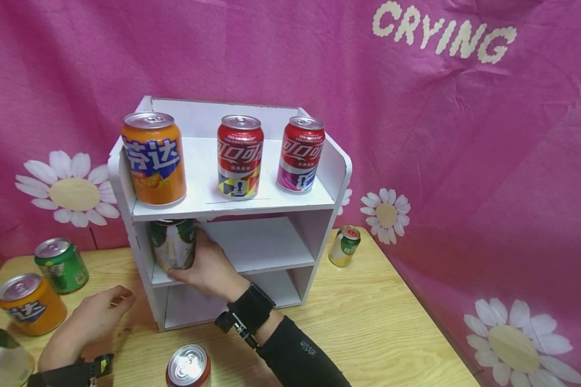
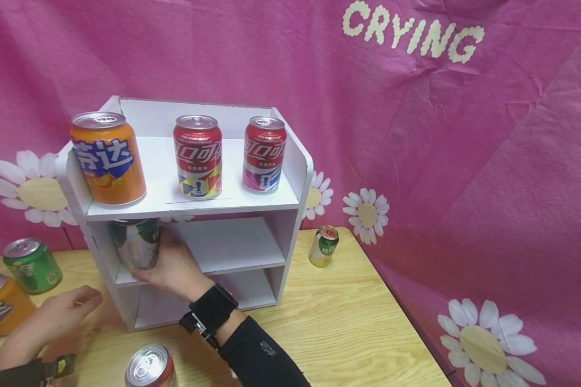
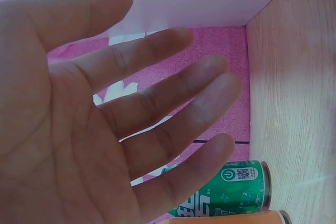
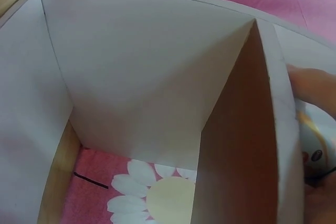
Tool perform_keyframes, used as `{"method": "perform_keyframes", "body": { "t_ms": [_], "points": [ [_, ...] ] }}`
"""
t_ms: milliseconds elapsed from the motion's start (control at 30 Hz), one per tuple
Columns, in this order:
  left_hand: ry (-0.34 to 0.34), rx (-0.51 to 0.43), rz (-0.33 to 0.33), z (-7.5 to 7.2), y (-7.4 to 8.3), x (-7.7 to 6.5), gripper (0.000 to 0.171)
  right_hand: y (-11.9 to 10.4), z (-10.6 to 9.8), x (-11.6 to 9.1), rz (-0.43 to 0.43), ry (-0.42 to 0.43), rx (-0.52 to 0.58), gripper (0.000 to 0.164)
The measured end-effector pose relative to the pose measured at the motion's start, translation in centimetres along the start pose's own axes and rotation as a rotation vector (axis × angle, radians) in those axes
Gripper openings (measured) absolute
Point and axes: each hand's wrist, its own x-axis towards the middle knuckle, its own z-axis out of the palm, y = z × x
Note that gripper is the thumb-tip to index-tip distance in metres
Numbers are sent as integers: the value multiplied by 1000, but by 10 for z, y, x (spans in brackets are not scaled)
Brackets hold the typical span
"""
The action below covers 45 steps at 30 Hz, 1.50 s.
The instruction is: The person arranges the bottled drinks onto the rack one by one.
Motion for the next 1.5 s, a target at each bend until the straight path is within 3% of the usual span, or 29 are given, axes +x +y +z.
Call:
{"method": "perform_keyframes", "body": {
  "t_ms": [200, 367, 533, 667, 800, 1000, 1133, 1267, 1400, 1500],
  "points": [
    [-18, -6, -23, -1, 2, 1, 40, 2, -2, 0, -4, -8, 10, 85],
    [-8, -3, -14, -2, 2, 0, 38, 3, -10, -5, -94, 6, 33, 82],
    [-13, -5, -15, -2, 2, 0, 41, 15, -33, -21, -246, 51, -110, 59],
    [-27, -4, -39, -2, 1, 2, 44, 29, -53, -37, -273, 75, -173, 43],
    [-24, 0, -45, -2, 0, 2, 43, 44, -71, -56, -243, 92, -95, 35],
    [-2, 7, -23, -4, 2, -1, 45, 65, -93, -85, -166, 112, 132, 29],
    [46, 10, -13, -5, 3, -3, 47, 78, -102, -102, -74, 79, 205, 23],
    [138, 7, 9, -8, 4, -6, 47, 82, -109, -113, -14, 16, 226, 15],
    [253, 22, 28, -13, 7, -12, 40, 76, -122, -121, 2, -66, 191, 10],
    [375, 48, 22, -16, 9, -18, 30, 77, -130, -125, -10, -124, 153, 9]
  ]
}}
